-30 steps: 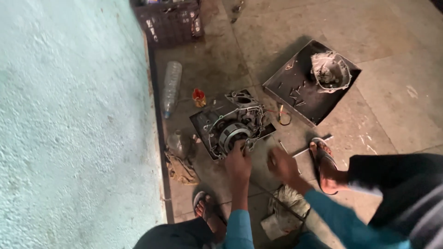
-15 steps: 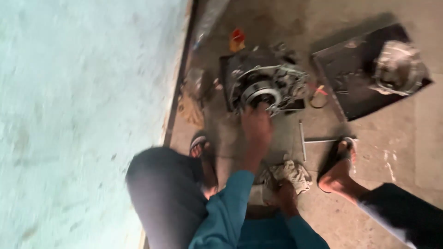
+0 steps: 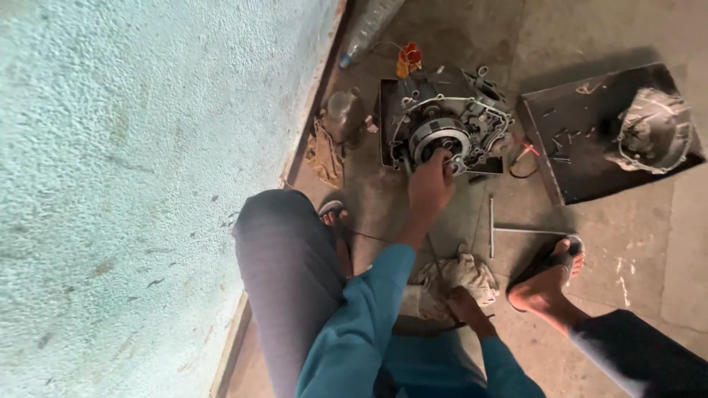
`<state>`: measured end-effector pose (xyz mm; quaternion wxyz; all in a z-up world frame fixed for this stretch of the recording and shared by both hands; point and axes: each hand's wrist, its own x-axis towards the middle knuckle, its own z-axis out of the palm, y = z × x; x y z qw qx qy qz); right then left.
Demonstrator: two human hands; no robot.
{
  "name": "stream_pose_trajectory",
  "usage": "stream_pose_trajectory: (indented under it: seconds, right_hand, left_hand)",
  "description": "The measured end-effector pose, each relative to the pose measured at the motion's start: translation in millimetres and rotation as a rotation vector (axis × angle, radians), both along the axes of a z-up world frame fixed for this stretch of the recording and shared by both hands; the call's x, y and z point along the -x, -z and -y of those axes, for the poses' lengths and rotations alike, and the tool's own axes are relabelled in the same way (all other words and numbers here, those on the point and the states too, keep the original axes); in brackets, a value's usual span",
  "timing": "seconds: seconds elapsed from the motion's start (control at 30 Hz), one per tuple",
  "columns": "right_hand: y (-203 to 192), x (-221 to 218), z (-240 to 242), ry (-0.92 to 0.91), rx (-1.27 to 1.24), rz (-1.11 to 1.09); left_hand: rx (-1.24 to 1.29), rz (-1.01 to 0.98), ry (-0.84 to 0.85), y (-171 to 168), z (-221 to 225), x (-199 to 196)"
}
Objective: Repairing or assembling a motorcycle engine on the floor.
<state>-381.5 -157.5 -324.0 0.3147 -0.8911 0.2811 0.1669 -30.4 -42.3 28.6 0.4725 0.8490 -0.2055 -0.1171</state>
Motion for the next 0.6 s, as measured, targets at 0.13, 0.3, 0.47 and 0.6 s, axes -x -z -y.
stream_pose_trajectory:
  seconds: [0.13, 0.3, 0.47, 0.6]
  right_hand:
    - [-84.8, -24.3, 6.1, 0.587, -0.818, -0.236]
    - [-185.1, -35.8, -16.5, 0.828, -0.832, 0.001]
    - [0.5, 12.3, 63.2, 0.039, -0.085, 0.283]
    - [-281.0, -160.0, -1.1, 0.441, 0.298, 0.375]
  left_hand:
    - [-0.029, -0.005, -0.008, -10.8, 3.8, 0.3]
    - [-0.047, 0.136, -0.064, 24.2, 3.4, 6.6]
    - [-0.163, 0.624, -0.026, 32.0, -13.4, -9.2]
    - [-0.220, 0.609, 0.001, 42.3, -16.1, -15.5]
